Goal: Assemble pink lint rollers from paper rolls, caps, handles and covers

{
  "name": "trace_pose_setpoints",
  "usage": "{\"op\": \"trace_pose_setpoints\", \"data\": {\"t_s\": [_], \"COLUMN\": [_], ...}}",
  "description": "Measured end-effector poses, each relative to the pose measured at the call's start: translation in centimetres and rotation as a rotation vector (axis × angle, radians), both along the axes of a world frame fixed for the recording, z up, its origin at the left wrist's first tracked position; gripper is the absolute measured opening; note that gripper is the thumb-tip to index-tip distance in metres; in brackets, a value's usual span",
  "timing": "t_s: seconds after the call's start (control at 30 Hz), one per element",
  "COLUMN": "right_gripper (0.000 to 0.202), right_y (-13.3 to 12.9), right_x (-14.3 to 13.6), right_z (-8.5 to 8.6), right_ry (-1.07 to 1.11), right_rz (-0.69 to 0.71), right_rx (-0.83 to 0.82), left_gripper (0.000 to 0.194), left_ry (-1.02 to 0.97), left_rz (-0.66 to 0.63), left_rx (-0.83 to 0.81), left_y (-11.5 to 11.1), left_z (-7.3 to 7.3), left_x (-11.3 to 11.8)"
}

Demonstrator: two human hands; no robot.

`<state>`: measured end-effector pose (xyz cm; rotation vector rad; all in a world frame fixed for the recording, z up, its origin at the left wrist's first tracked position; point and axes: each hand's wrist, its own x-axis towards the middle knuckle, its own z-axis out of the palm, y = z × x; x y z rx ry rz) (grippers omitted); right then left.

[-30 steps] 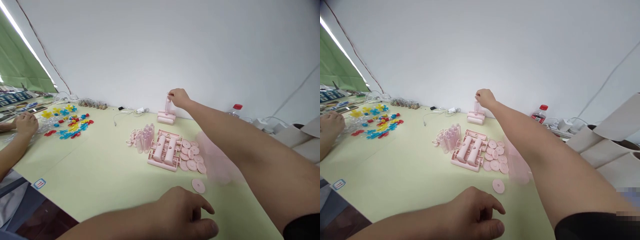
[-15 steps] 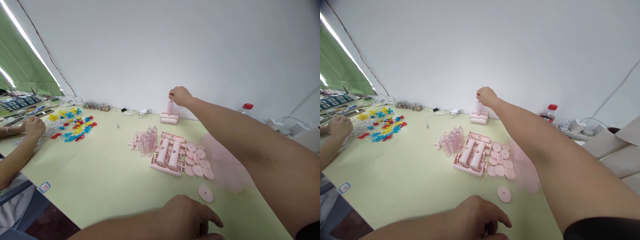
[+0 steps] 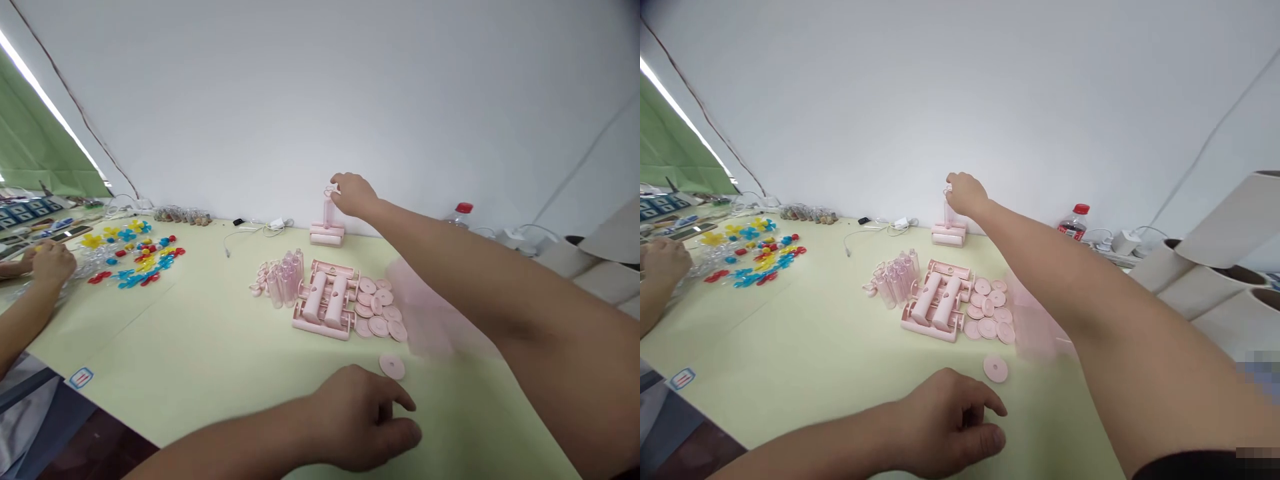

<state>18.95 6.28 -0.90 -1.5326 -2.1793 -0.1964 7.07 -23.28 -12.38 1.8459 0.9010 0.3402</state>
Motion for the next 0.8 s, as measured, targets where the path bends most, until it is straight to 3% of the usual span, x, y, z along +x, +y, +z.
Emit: {"op": "trace_pose_setpoints", "data": {"t_s": [0.2, 0.37, 0.47, 0.6, 0.7, 0.8], "right_gripper": [0.037, 0.034, 0.032, 0.030, 0.040, 0.047], "right_y": [-5.1, -10.8, -14.9, -20.5, -23.9, -25.6], "right_x": [1.6, 4.4, 7.3, 13.7, 19.1, 22.7], "right_z": [2.0, 5.0, 7.6, 10.6, 10.5, 8.2], "right_ry": [-0.062, -0.095, -0.058, 0.126, 0.321, 0.574], "right_rz": [-0.015, -0.069, -0.121, -0.268, -0.460, -0.651], "right_rx": [0.039, 0.125, 0.266, 0.568, 0.717, 0.521], "left_gripper": [0.033, 0.033, 0.032, 0.031, 0.031, 0.030], "left_ry": [0.010, 0.028, 0.030, 0.025, -0.002, -0.015], "left_rz": [-0.018, -0.006, 0.015, 0.025, 0.007, -0.027], "left_rx": [0.099, 0.121, 0.159, 0.206, 0.229, 0.264], "left_y": [0.8, 1.3, 1.3, 1.0, 0.9, 0.9], "left_z": [-0.9, -1.7, -1.7, -1.1, -0.3, 0.7], "left_x": [0.1, 0.1, 0.1, 0.3, 0.9, 1.8]}}
